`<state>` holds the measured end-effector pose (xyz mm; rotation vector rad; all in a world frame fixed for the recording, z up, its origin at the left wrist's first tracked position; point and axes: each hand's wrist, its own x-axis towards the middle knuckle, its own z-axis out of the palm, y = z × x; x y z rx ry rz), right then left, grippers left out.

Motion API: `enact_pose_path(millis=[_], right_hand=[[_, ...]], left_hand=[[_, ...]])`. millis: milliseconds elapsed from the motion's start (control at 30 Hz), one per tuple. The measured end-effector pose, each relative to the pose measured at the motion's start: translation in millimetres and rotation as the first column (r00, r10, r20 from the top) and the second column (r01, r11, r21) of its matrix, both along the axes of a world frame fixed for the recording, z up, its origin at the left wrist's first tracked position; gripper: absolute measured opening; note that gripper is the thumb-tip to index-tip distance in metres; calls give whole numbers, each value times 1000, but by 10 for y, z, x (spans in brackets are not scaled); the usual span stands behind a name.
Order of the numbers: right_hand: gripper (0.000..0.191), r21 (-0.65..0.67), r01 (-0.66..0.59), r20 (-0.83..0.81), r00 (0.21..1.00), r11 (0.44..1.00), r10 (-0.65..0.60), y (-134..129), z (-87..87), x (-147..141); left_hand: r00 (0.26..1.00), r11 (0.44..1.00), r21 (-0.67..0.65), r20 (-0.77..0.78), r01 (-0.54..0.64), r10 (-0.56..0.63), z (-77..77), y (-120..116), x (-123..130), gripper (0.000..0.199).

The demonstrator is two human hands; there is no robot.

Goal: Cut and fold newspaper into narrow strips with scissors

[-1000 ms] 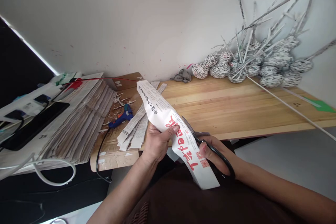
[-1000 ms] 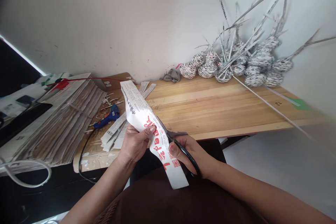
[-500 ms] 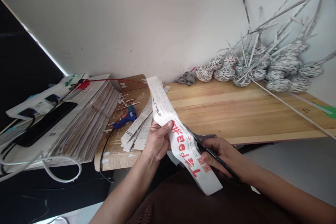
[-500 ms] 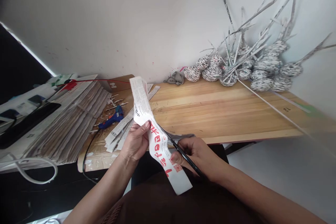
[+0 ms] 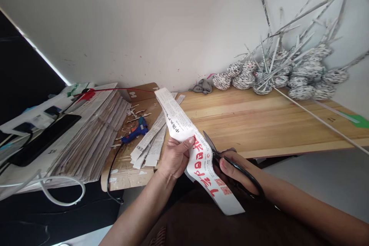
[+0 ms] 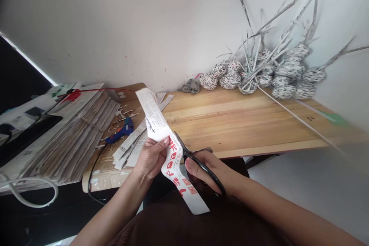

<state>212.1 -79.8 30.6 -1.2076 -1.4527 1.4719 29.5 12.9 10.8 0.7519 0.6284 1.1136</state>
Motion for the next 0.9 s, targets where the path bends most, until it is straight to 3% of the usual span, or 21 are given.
enact_pose_path(millis=[167,400,600,800,900], right_hand=[[67,-7,-33,-78,996,999,32,3,-54,-13],[69,-82,9,-101,995,997,-18,-23,-136,-39],[66,-110,11,-123,992,994,-24,0,-181,-33],[63,-153,-21,-59,998,988,12,8,-219,77],[61,-162,-56,-32,998,985,52,12,-218,107]], left_hand=[[1000,1000,-5,0,10,-10,-11,-10,7,53],[1000,1000,8,-10,-5,5,7,-4,18,57],[999,999,14,-18,-32,32,-28,1,-7,44],[996,993,-104,66,-59,66,-17,160,-177,50],[996,995,-61,25,-79,80,40,244,-179,42]])
